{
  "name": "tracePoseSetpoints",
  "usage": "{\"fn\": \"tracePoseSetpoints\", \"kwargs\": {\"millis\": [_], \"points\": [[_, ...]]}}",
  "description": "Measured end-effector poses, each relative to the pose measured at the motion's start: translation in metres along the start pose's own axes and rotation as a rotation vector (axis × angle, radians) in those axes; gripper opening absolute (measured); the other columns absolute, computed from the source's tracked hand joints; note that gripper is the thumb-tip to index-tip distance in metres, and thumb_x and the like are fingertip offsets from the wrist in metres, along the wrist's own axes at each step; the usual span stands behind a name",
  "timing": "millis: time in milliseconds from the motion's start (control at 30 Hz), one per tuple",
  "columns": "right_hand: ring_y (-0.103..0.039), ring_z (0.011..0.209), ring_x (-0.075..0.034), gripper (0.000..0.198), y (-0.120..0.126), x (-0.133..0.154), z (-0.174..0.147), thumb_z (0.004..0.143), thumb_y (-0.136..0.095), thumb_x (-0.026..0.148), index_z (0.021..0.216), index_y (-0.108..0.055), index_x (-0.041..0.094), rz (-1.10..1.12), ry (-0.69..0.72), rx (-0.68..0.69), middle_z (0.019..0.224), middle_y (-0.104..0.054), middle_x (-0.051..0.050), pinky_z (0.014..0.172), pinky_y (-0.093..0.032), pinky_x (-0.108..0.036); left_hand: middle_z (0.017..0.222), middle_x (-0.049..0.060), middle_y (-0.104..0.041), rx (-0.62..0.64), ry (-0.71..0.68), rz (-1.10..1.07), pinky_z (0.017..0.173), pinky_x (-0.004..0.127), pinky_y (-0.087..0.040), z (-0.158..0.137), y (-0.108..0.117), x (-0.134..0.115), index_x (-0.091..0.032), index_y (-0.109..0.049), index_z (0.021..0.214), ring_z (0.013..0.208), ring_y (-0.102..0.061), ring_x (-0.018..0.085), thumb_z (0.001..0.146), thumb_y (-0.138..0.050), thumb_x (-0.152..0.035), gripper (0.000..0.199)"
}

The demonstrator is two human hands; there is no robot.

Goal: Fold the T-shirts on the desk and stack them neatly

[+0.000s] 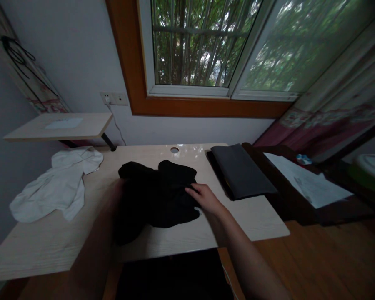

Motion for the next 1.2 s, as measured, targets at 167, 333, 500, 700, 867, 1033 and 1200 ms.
{"fn": "tracePoseSetpoints", "kwargs": {"millis": [167,333,500,700,867,1033,1200], "points": [[-0.058,0.074,-0.020,0.039,0.029,0.013,-0.006,0.098,-0.058,0.049,0.070,-0.065,0.022,-0.158,0.066,-0.260,0.072,-0.061,-0.002,0.069,-0.045,-0.030,0.074,0.004,-0.073,-0.117,0.132,0.204,0.067,0.038,-0.059,0.014,0.026,-0.022,-0.020,-0.071,0.094,0.069,-0.070,0.025,0.077,-0.064,-0.040,0.027],[-0.067,0.090,-0.023,0.027,0.050,0.033,-0.007,0.100,-0.052,0.041,0.100,-0.071,0.022,-0.170,0.079,-0.364,0.094,-0.073,-0.006,0.081,-0.050,-0.032,0.108,0.003,-0.075,0.053,-0.244,0.590,0.088,0.033,-0.054,0.013,0.039,-0.046,-0.022,-0.069,0.117,0.098,-0.068,0.023,0.085,-0.054,-0.043,0.041],[-0.065,0.082,-0.020,0.025,0.055,0.054,-0.009,0.097,-0.057,0.045,0.099,-0.068,0.024,0.010,0.010,-0.411,0.087,-0.070,-0.001,0.075,-0.049,-0.028,0.103,0.004,-0.073,-0.116,-0.400,0.915,0.090,0.036,-0.051,0.023,0.046,-0.066,-0.022,-0.070,0.105,0.101,-0.066,0.025,0.087,-0.050,-0.047,0.037],[-0.069,0.083,-0.021,0.041,0.059,0.064,-0.013,0.088,-0.067,0.063,0.104,-0.067,0.025,0.554,-0.228,-0.241,0.091,-0.072,-0.002,0.070,-0.053,-0.028,0.094,0.003,-0.073,-0.024,-0.296,0.590,0.073,0.029,-0.054,0.014,0.046,-0.092,-0.020,-0.070,0.110,0.086,-0.067,0.021,0.082,-0.065,-0.057,0.047],[-0.069,0.113,-0.026,0.053,0.067,0.065,0.000,0.083,-0.075,0.055,0.129,-0.065,0.030,0.673,-0.169,-0.316,0.121,-0.073,-0.004,0.097,-0.055,-0.037,0.100,0.000,-0.075,-0.020,-0.190,0.149,0.067,0.020,-0.056,0.010,0.053,-0.100,-0.026,-0.064,0.130,0.078,-0.071,0.013,0.079,-0.078,-0.043,0.056],[-0.054,0.139,-0.027,0.065,0.063,0.055,0.007,0.089,-0.066,0.049,0.151,-0.047,0.039,0.730,-0.034,-0.427,0.155,-0.053,-0.001,0.116,-0.044,-0.049,0.134,0.006,-0.067,-0.110,-0.341,0.026,0.093,0.032,-0.059,0.028,0.057,-0.080,-0.034,-0.038,0.153,0.110,-0.071,0.019,0.087,-0.070,-0.028,0.074],[-0.041,0.148,-0.027,0.061,0.054,0.017,0.009,0.086,-0.072,0.043,0.144,-0.055,0.036,0.507,-0.036,-0.551,0.161,-0.044,-0.003,0.121,-0.036,-0.052,0.156,0.010,-0.045,-0.164,-0.648,0.410,0.115,0.047,-0.045,0.037,0.059,-0.057,-0.033,-0.044,0.148,0.142,-0.047,0.027,0.082,-0.072,-0.030,0.071]]}}
Point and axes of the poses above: each hand's wrist, its own z-axis towards the middle knuckle, its own y-axis out of the back of the hand, x = y × z, the point moved 2 cm from there along z, towards the middle knuckle
